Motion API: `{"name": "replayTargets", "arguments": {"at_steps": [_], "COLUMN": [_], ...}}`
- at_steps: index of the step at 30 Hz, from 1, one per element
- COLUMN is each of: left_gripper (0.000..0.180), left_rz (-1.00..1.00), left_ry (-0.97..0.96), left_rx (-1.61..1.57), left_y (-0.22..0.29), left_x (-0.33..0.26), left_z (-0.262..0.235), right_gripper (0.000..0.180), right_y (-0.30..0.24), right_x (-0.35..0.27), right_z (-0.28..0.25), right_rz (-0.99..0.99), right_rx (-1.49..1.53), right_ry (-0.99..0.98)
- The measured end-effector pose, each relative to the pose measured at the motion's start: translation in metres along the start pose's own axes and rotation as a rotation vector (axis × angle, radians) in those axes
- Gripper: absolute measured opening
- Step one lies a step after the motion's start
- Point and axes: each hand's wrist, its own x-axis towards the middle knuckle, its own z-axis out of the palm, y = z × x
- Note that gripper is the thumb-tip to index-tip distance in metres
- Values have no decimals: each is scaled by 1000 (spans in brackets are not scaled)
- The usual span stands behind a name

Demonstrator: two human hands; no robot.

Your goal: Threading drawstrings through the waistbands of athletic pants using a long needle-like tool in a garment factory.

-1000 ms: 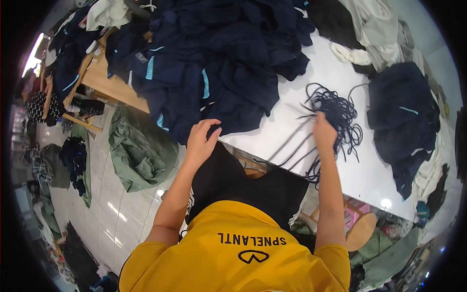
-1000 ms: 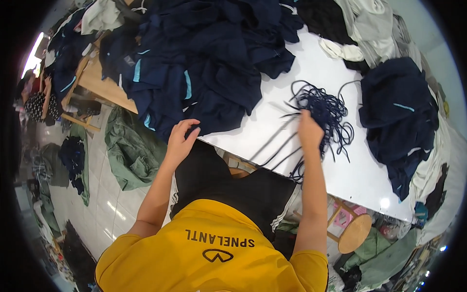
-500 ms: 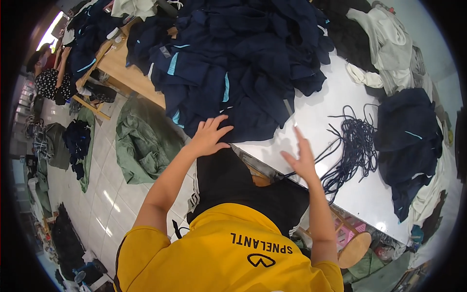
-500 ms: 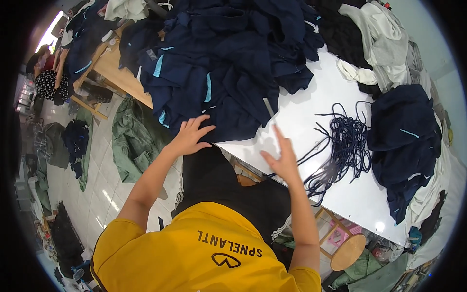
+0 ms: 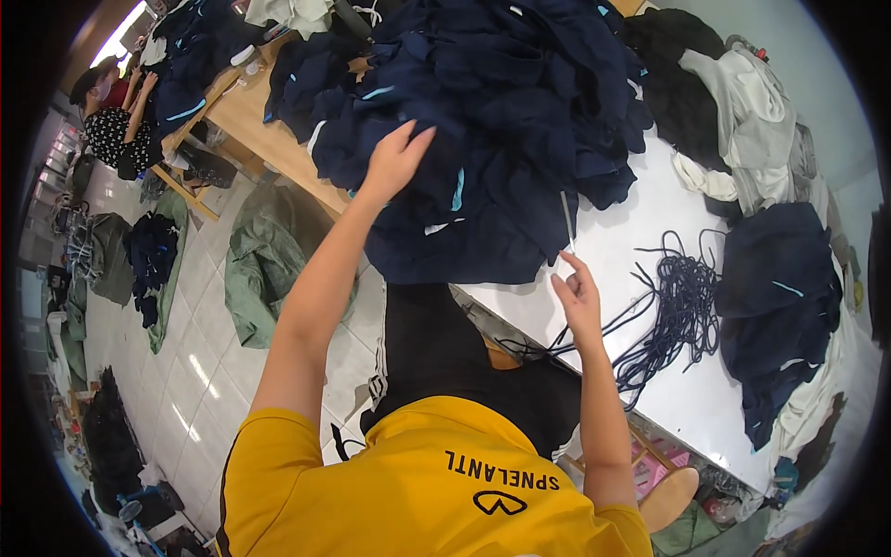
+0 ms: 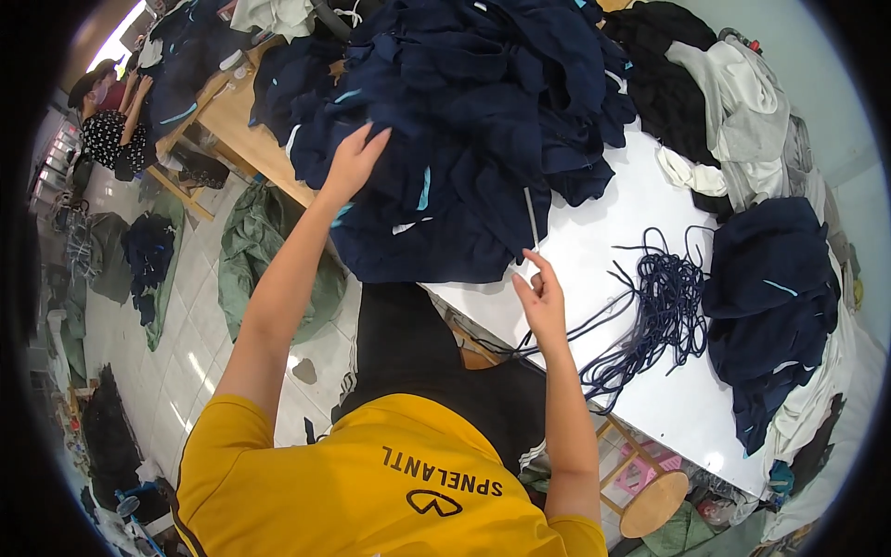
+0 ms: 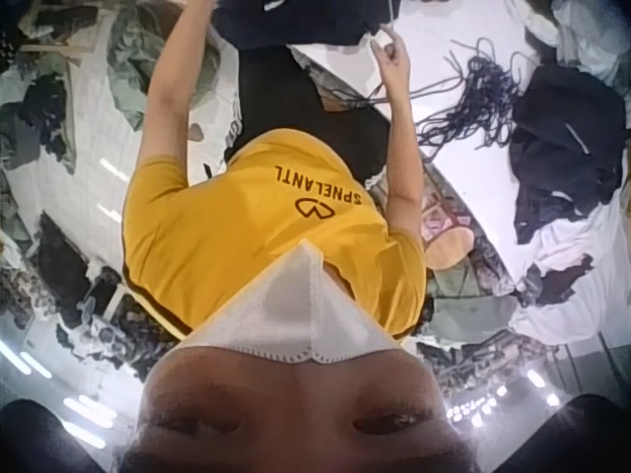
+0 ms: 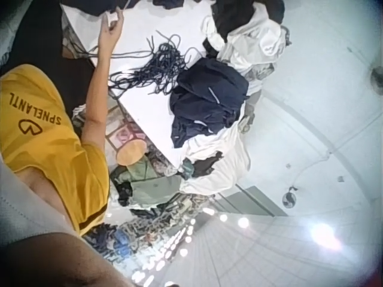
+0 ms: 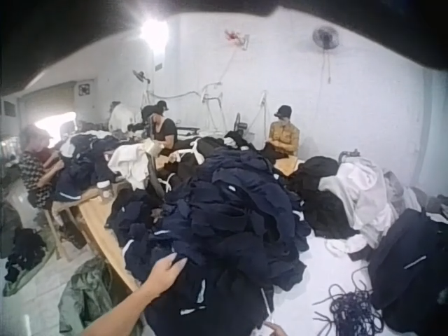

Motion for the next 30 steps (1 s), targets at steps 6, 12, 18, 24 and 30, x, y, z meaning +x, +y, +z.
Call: {"name": "replayTargets", "arguments": {"at_steps": [6,12,18,24,30], "left_gripper": [45,23,68,57,32], "left_rz": [-168,-136,-459,-1060,-689], "left_ry": [-270,-364,862,391,342], "left_rx": [-579,-418,606,-957,-1039], "left_y": [104,53,-117,-153,-37], "left_x": [-12,-22,15,20,87], "left_z": [44,48,-44,-78,-92], "right_gripper": [50,48,50,44,39], "right_y": [-16,1,24,22,15], "right_x": [-6,-14,-41,-49,-44], "right_z": [4,3,-6,-6,-16], "right_rz": [187,201,150,239,229], "right_rx": [484,413,95,150,250], "right_ry": [-126,-68,14,69,129]}}
